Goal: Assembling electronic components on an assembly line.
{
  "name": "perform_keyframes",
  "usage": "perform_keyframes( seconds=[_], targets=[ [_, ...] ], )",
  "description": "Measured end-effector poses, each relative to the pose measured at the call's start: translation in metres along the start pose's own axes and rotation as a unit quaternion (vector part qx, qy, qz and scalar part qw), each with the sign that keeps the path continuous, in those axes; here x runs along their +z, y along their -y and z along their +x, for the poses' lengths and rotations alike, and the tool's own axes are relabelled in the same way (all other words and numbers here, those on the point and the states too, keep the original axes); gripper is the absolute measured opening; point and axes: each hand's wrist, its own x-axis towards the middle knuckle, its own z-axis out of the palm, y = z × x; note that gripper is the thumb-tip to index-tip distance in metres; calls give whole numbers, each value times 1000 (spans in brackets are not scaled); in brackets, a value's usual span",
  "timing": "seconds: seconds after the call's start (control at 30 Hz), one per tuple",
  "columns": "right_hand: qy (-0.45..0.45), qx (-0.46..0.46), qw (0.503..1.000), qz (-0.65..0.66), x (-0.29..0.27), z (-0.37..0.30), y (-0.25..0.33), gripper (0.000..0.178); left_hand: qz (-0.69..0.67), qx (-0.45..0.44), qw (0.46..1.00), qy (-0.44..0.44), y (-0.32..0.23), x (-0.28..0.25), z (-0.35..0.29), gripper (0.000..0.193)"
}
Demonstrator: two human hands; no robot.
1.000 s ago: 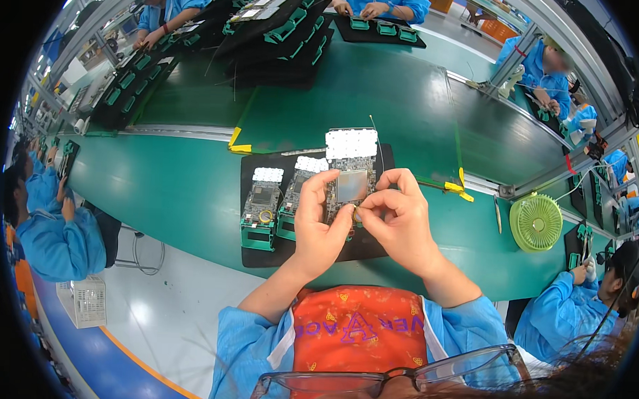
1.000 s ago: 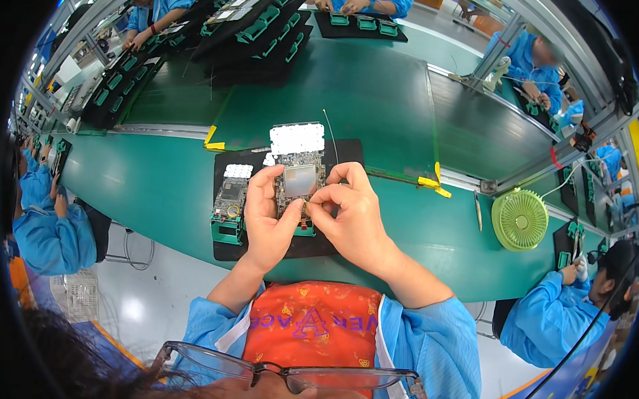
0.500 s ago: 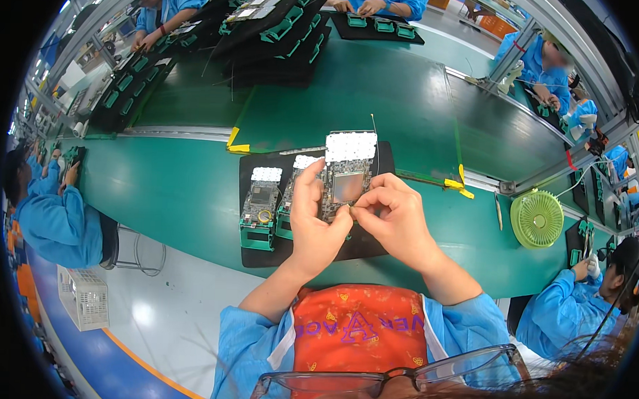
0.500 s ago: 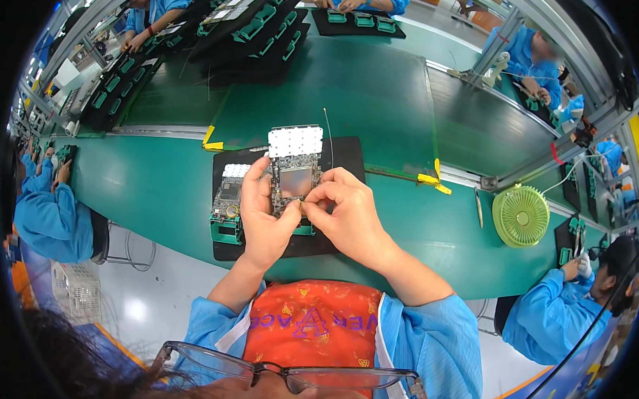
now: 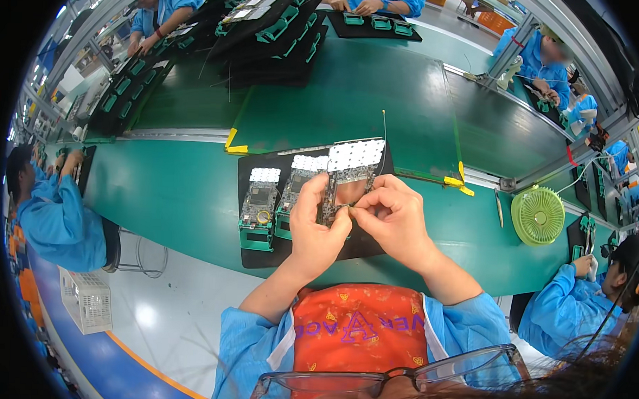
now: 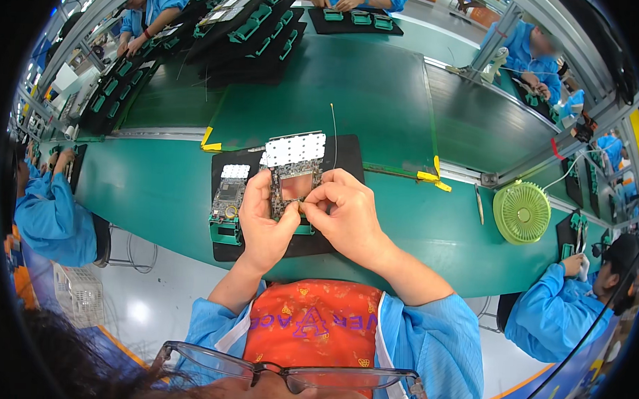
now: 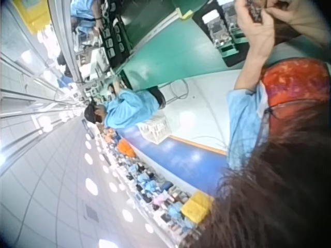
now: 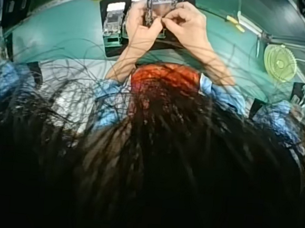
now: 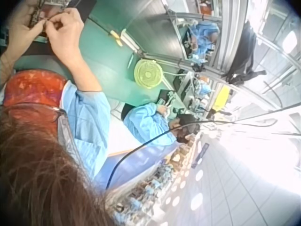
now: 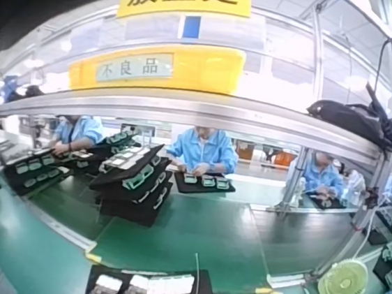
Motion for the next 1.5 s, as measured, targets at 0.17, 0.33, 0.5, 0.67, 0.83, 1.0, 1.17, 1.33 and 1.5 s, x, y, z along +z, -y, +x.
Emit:
perform_keyframes(
  seconds=[0.17, 0.33, 0.5, 0.67, 0.83, 1.0, 1.17, 1.33, 1.5],
  targets=[
    [-12, -6, 1000, 4, 2, -2, -6, 8, -8, 8, 1000, -10, 5, 3, 0, 49],
    [-13, -5, 1000, 8, 2, -2, -10, 8, -8, 24, 1000, -3, 11, 4, 2, 47],
    [-6, -18, 1000, -11, 1, -2, -14, 8, -5, 0, 1000, -2, 12, 4, 2, 45],
    [1, -43, 999, -15, -3, 0, -15, 8, -4, 2, 1000, -3, 8, 4, 3, 42],
    [2, -47, 999, -6, -3, 0, -13, 8, -6, -14, 1000, 4, 4, 4, 3, 41],
    [2, -43, 999, -7, -2, 0, -15, 7, 11, -1, 1000, -7, 13, 5, 1, 42],
    [-1, -38, 999, -4, -2, 2, -18, 7, 12, 11, 1000, -6, 14, 7, 4, 43],
    [-3, -31, 999, -10, -4, 4, -20, 7, 33, 11, 999, -1, 10, 6, 8, 42],
    [68, 21, 997, 13, -13, 4, -23, 5, -42, -29, 998, 38, 12, -4, 13, 27]
  ],
)
